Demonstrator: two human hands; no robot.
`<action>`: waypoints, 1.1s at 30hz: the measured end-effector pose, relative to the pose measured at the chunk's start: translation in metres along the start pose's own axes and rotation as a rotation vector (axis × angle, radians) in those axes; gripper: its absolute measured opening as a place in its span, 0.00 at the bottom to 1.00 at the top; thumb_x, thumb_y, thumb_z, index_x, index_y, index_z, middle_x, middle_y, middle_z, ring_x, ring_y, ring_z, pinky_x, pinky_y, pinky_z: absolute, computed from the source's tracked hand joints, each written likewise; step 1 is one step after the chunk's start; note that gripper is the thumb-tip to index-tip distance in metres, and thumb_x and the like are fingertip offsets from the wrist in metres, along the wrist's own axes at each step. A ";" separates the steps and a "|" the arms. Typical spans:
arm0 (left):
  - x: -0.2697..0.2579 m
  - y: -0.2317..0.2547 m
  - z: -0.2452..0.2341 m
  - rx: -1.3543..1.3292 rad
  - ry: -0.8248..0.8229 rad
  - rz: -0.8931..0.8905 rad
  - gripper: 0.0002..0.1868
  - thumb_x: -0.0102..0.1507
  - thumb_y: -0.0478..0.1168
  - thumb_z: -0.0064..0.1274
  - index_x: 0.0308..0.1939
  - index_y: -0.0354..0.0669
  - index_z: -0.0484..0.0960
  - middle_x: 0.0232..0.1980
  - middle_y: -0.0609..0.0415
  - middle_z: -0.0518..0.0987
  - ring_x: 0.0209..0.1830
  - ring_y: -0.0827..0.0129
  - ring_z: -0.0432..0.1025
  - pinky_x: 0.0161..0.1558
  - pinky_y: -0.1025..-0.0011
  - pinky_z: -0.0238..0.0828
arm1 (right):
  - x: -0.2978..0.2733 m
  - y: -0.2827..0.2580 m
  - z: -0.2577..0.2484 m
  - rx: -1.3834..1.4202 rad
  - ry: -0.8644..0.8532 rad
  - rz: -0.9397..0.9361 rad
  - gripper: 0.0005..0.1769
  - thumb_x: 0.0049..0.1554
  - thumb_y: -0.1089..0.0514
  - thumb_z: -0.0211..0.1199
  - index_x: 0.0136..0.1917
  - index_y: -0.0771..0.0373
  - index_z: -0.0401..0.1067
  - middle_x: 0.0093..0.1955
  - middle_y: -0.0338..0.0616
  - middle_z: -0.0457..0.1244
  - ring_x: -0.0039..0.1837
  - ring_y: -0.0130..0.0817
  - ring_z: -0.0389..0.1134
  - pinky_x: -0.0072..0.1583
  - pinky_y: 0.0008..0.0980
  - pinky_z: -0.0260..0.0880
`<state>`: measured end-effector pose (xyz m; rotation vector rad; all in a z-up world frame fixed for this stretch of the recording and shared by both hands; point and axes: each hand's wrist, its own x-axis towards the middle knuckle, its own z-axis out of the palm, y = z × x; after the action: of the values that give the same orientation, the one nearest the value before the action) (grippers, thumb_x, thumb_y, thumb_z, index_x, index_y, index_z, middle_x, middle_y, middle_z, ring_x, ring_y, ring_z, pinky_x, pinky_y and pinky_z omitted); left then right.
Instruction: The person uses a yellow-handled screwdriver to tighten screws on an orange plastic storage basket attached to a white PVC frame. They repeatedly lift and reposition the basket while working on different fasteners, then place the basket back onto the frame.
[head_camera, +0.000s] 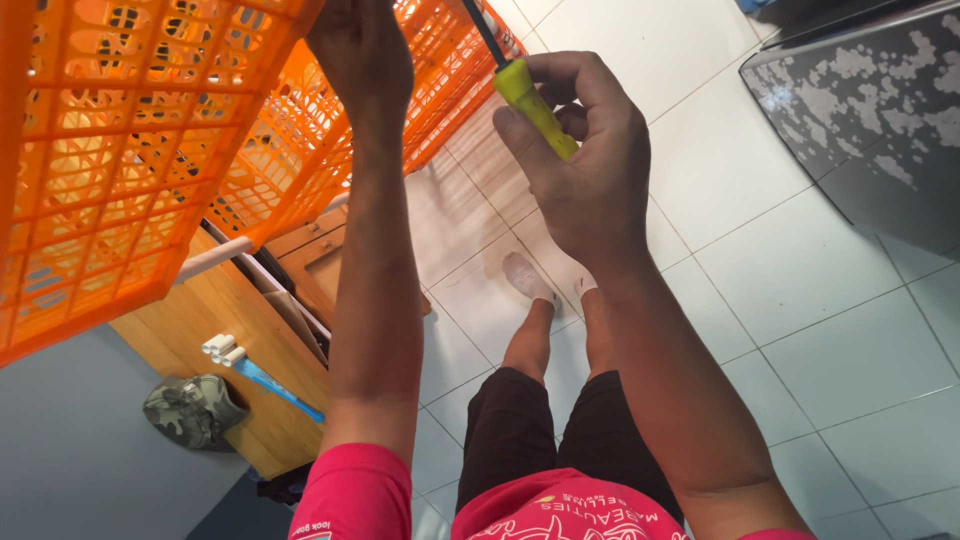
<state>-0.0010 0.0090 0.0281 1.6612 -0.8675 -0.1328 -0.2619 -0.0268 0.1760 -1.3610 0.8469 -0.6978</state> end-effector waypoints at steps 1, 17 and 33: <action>0.002 0.003 -0.004 0.058 -0.013 0.002 0.22 0.73 0.40 0.49 0.27 0.37 0.61 0.23 0.61 0.59 0.25 0.76 0.53 0.31 0.68 0.52 | 0.000 0.001 0.000 0.000 0.001 -0.005 0.14 0.64 0.60 0.68 0.61 0.65 0.72 0.50 0.38 0.67 0.44 0.19 0.67 0.46 0.21 0.70; 0.001 0.028 -0.002 -0.244 -0.120 -0.026 0.17 0.78 0.41 0.44 0.35 0.35 0.67 0.32 0.59 0.71 0.33 0.76 0.65 0.41 0.74 0.68 | 0.004 0.001 0.005 -0.009 -0.025 -0.023 0.13 0.64 0.59 0.69 0.60 0.63 0.72 0.48 0.35 0.66 0.43 0.17 0.65 0.48 0.21 0.68; -0.006 0.035 0.006 -0.339 -0.058 -0.063 0.17 0.76 0.36 0.50 0.35 0.39 0.62 0.31 0.61 0.63 0.30 0.77 0.56 0.36 0.72 0.55 | 0.006 0.002 0.010 -0.014 -0.033 -0.010 0.13 0.64 0.59 0.69 0.61 0.62 0.72 0.50 0.35 0.67 0.43 0.17 0.63 0.48 0.21 0.68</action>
<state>-0.0247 0.0064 0.0551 1.3723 -0.7881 -0.3538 -0.2501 -0.0260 0.1734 -1.3872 0.8205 -0.6764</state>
